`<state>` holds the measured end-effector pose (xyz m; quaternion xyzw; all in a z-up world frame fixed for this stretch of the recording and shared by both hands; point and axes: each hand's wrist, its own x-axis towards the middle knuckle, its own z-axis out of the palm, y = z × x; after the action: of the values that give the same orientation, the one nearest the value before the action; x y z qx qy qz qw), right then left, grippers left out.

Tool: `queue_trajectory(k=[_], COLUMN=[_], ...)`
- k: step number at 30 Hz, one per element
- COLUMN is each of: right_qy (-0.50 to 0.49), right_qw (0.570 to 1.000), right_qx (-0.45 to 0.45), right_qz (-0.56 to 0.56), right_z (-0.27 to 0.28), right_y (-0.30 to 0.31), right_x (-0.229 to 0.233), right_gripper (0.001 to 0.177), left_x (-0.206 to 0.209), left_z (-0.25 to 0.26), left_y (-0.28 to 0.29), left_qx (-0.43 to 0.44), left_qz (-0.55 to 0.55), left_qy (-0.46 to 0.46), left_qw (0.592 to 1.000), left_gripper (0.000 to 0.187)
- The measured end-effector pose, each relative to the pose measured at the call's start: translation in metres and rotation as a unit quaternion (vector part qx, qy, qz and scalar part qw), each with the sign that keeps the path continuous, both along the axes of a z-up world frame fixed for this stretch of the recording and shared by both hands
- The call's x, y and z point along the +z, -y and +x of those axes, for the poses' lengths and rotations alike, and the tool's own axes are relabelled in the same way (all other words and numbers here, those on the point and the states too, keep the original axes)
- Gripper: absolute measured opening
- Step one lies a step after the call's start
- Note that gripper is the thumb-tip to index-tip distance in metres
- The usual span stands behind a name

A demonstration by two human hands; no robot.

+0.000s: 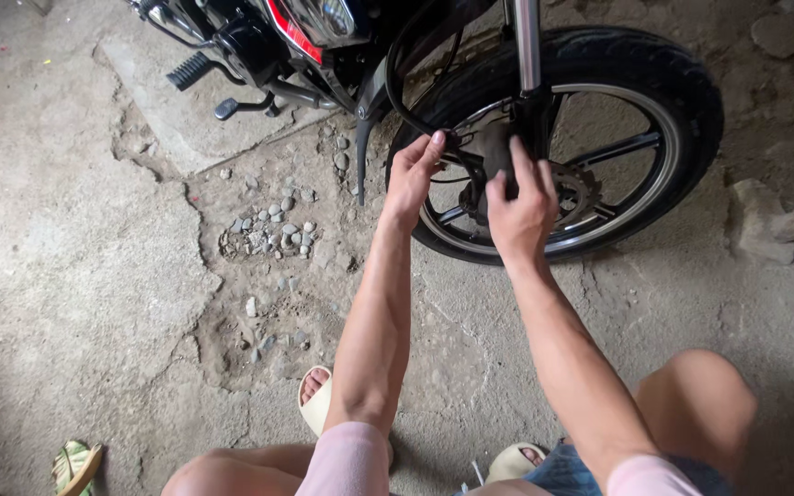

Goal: The person works on the front wheel of a motorcycle, repeatedly handling the brake disc and caliper area with both hands. They then move to the engine and footpeg area, manipulating components near the kickstand and footrest.

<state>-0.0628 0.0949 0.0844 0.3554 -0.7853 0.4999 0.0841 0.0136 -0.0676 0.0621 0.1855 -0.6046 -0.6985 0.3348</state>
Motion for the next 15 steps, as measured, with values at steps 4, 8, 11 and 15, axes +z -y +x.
queue_trajectory(k=[4,8,11,15], right_qy=[-0.033,0.034,0.012,-0.045], right_qw=[0.995,0.983,0.985,0.981], right_qx=[0.012,0.181,0.163,0.099], right_qz=[-0.094,-0.025,0.064,0.159], right_z=[0.003,-0.023,-0.034,-0.016], right_y=[0.033,0.028,-0.002,0.019], right_x=[0.001,0.017,0.026,0.040], right_gripper=[0.054,0.051,0.044,0.049], left_x=[-0.011,-0.008,-0.015,-0.013], left_z=[0.005,-0.001,0.007,-0.006], left_y=[-0.005,0.000,-0.002,0.000], left_qx=[-0.036,-0.012,-0.010,0.036], left_qz=[0.048,0.064,0.061,0.056], left_qy=[-0.034,0.012,-0.015,-0.046], left_qw=[0.998,0.998,0.998,0.997], left_gripper=[0.044,0.045,0.041,0.031])
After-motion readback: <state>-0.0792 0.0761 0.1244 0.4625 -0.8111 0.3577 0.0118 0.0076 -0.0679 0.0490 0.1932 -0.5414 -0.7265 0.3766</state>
